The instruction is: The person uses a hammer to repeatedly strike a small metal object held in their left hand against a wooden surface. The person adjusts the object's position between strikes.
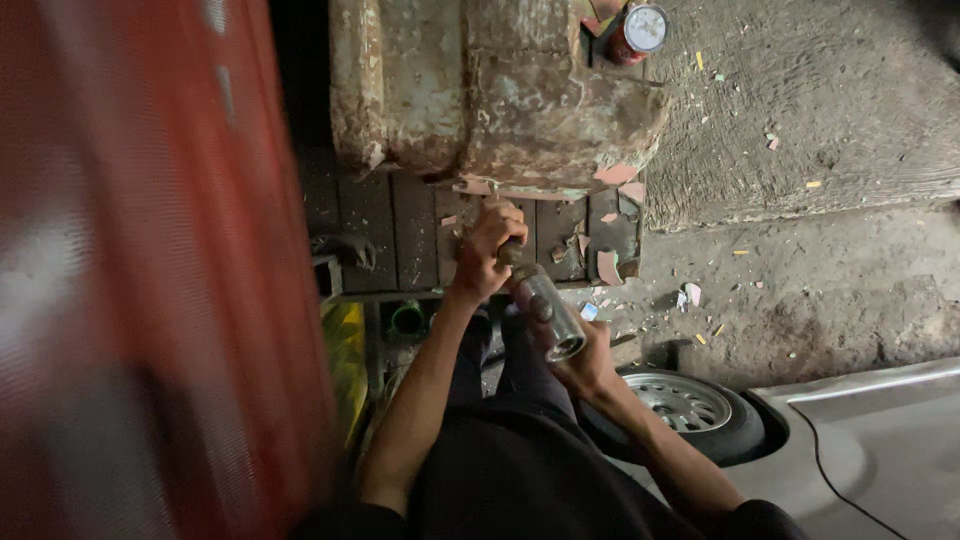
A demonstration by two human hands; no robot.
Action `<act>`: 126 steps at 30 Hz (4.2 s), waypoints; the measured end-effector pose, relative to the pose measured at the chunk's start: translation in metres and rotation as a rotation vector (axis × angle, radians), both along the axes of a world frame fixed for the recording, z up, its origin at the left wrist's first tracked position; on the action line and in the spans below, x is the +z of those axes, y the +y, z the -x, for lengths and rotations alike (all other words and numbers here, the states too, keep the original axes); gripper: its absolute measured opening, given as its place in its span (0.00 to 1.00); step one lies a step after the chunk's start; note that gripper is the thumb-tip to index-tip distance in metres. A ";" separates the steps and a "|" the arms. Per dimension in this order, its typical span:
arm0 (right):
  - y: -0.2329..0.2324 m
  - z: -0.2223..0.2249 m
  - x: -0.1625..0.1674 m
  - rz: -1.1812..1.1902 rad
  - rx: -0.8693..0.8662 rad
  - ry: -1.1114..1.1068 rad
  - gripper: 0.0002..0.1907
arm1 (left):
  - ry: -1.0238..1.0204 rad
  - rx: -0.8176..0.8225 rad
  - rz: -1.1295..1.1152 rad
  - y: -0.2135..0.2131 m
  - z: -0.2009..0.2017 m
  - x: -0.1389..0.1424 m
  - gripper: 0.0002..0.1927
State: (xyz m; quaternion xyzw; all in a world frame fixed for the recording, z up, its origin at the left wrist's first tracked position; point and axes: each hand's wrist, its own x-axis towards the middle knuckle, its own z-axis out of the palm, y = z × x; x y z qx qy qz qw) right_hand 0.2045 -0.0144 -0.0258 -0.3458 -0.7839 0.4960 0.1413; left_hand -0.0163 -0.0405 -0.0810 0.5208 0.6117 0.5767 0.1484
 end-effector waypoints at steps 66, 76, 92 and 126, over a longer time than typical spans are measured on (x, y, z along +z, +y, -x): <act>-0.009 -0.009 0.014 0.004 0.060 0.067 0.17 | 0.078 -0.010 0.031 -0.006 0.005 0.017 0.17; -0.006 -0.010 0.016 0.003 0.073 0.065 0.20 | 0.077 0.013 0.065 -0.006 0.002 0.007 0.16; 0.025 0.002 -0.049 -0.177 0.274 -0.245 0.11 | -0.099 0.027 -0.039 -0.007 0.016 -0.019 0.10; 0.011 -0.006 -0.004 -0.230 0.189 0.377 0.13 | -0.025 0.073 -0.010 0.009 -0.005 0.005 0.16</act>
